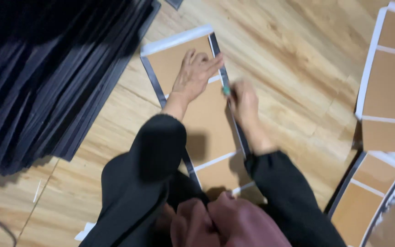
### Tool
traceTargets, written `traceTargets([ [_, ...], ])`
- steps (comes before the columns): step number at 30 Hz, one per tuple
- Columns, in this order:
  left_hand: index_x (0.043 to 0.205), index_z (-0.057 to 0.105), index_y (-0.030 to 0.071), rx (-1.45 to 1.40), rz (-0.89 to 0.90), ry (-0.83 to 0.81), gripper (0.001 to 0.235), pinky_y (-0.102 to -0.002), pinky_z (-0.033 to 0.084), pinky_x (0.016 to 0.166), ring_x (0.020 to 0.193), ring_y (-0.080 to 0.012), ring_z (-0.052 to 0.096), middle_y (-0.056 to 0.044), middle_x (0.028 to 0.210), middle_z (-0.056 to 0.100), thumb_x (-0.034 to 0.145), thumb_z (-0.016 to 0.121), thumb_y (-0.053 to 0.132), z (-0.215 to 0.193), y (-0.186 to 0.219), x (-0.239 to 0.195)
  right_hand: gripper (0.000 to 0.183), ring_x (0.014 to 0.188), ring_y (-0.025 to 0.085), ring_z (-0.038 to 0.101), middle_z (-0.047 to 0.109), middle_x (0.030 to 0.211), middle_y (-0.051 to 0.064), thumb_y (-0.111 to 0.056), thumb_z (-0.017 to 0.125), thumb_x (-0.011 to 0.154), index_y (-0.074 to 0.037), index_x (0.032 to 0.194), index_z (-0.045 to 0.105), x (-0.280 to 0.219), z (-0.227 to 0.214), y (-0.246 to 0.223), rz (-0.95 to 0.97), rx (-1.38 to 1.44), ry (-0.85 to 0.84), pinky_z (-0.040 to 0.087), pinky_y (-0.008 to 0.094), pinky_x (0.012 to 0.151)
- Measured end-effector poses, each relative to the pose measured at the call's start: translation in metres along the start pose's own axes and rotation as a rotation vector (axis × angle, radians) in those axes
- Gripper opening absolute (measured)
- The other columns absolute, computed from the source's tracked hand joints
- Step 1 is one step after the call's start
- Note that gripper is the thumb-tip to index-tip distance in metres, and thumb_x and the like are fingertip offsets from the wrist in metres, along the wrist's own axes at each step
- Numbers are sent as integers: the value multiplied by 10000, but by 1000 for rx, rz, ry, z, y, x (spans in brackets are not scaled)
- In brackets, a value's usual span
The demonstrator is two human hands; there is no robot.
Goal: Finishing cardboard panels by smoothing the edges with a hand tool.
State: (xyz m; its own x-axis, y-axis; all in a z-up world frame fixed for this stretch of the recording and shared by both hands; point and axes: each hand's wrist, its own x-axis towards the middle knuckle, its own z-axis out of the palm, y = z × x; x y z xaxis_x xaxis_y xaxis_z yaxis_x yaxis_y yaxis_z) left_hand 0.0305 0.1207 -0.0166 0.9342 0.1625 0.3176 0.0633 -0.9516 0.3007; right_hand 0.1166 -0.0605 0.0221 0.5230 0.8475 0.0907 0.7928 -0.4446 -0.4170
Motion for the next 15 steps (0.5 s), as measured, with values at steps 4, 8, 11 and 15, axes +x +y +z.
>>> traceTargets([
  [4,1268,444,238,49,-1,26,514,-470,263,962,946,-185,421,110,1275,464,791,479,48,6,4,-1,245,780,286,605,575,773,53,-127,770,633,-115,828,621,-7,-14,-10,98,222,-190,478,357,717],
  [8,1249,418,253,100,-58,60,467,-452,228,974,941,-164,388,121,1264,433,821,474,74,0,6,-2,239,780,318,579,553,772,87,-109,782,659,-95,828,614,51,9,22,86,267,-5,459,392,709],
  [11,1329,242,239,96,-123,57,561,-438,211,991,953,-152,390,109,1236,449,846,458,52,-5,4,0,233,787,304,584,550,786,72,-99,768,681,-105,846,604,60,-1,-8,26,115,57,475,391,706],
  [15,1444,-6,173,-16,-199,-32,837,-449,159,1036,1029,-169,418,37,1153,526,784,452,-64,-17,8,-1,231,757,321,585,549,743,89,-121,770,649,-96,800,598,28,-12,-26,-20,109,-110,476,408,689],
])
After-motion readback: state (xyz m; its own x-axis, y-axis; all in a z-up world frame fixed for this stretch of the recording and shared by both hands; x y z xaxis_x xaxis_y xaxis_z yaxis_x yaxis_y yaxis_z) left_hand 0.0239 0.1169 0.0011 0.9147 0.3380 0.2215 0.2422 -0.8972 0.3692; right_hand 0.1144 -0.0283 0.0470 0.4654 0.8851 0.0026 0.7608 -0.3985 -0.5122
